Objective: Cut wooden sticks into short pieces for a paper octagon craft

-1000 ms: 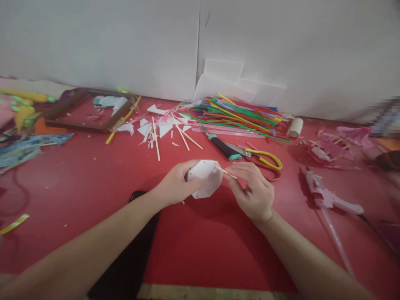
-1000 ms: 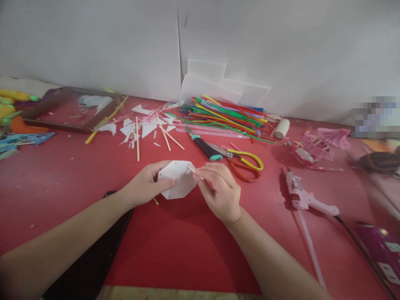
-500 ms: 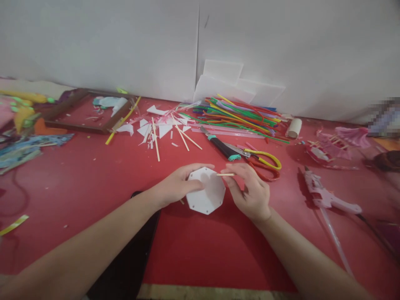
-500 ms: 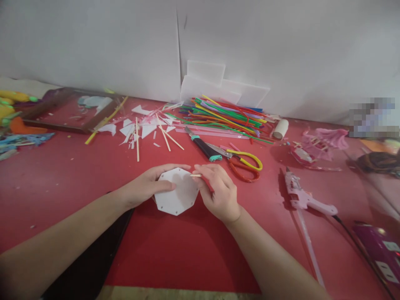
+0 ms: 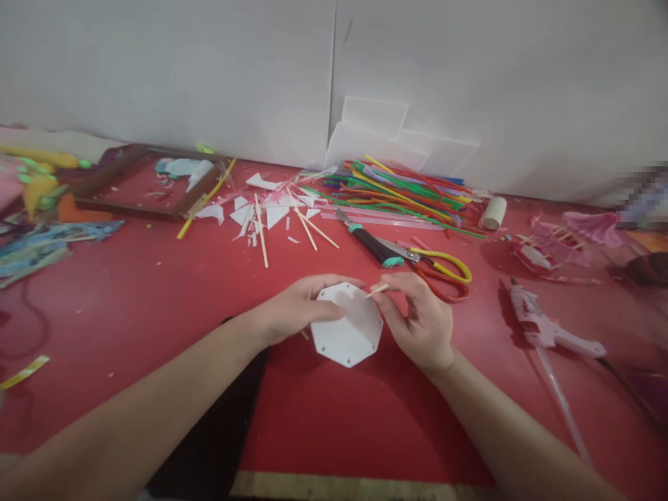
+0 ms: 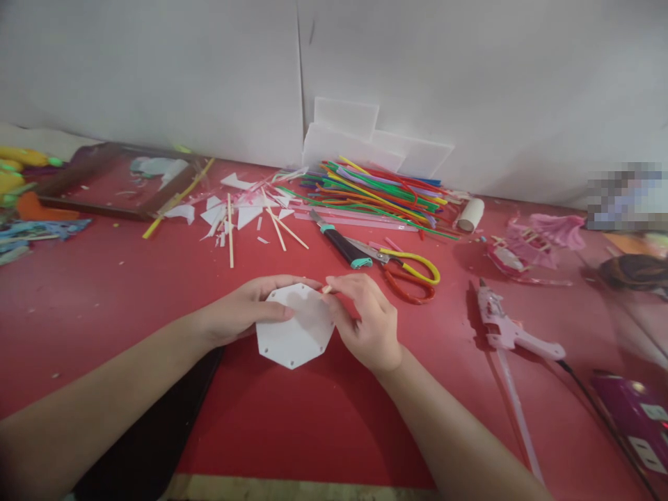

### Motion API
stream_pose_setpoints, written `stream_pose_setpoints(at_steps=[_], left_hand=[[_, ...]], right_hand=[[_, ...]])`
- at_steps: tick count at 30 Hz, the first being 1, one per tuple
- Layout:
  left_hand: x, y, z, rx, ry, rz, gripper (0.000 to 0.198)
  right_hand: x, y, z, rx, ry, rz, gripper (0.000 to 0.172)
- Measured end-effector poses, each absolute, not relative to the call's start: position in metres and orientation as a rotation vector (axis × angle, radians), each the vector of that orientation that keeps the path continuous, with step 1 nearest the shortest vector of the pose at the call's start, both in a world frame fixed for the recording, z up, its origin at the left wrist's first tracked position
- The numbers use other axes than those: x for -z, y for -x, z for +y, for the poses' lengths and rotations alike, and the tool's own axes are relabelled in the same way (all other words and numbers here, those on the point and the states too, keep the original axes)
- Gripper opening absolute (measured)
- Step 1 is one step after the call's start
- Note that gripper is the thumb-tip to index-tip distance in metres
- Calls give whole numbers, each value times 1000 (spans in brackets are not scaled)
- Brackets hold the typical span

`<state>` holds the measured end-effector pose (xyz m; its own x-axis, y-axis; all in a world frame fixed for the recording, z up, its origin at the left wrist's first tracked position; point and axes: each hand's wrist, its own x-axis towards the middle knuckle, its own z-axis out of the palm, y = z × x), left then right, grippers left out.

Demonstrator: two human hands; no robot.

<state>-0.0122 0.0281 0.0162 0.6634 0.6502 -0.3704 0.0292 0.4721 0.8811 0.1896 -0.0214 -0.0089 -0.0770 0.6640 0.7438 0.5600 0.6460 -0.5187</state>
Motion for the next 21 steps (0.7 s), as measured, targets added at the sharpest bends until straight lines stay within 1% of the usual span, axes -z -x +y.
stream_pose_setpoints(at_steps=[7, 9, 12, 13, 15, 21], left_hand=[[-16, 12, 27, -435, -987, 766, 55], [-17, 12, 26, -431, -976, 751, 54], [-18, 13, 27, -433, -921, 736, 55], [-18, 13, 28, -449, -897, 738, 55], [-18, 13, 30, -503, -850, 747, 53], [-16, 13, 37, -605, -715, 749, 47]], right_hand=[[13, -190, -22, -183, 1003, -1729, 42], [16, -191, -22, -226, 1008, -1725, 50], [21, -194, -22, -354, 940, -1710, 70], [22, -195, -22, -399, 911, -1702, 73], [23, -196, -21, -458, 888, -1674, 73], [25, -195, -19, -476, 989, -1593, 55]])
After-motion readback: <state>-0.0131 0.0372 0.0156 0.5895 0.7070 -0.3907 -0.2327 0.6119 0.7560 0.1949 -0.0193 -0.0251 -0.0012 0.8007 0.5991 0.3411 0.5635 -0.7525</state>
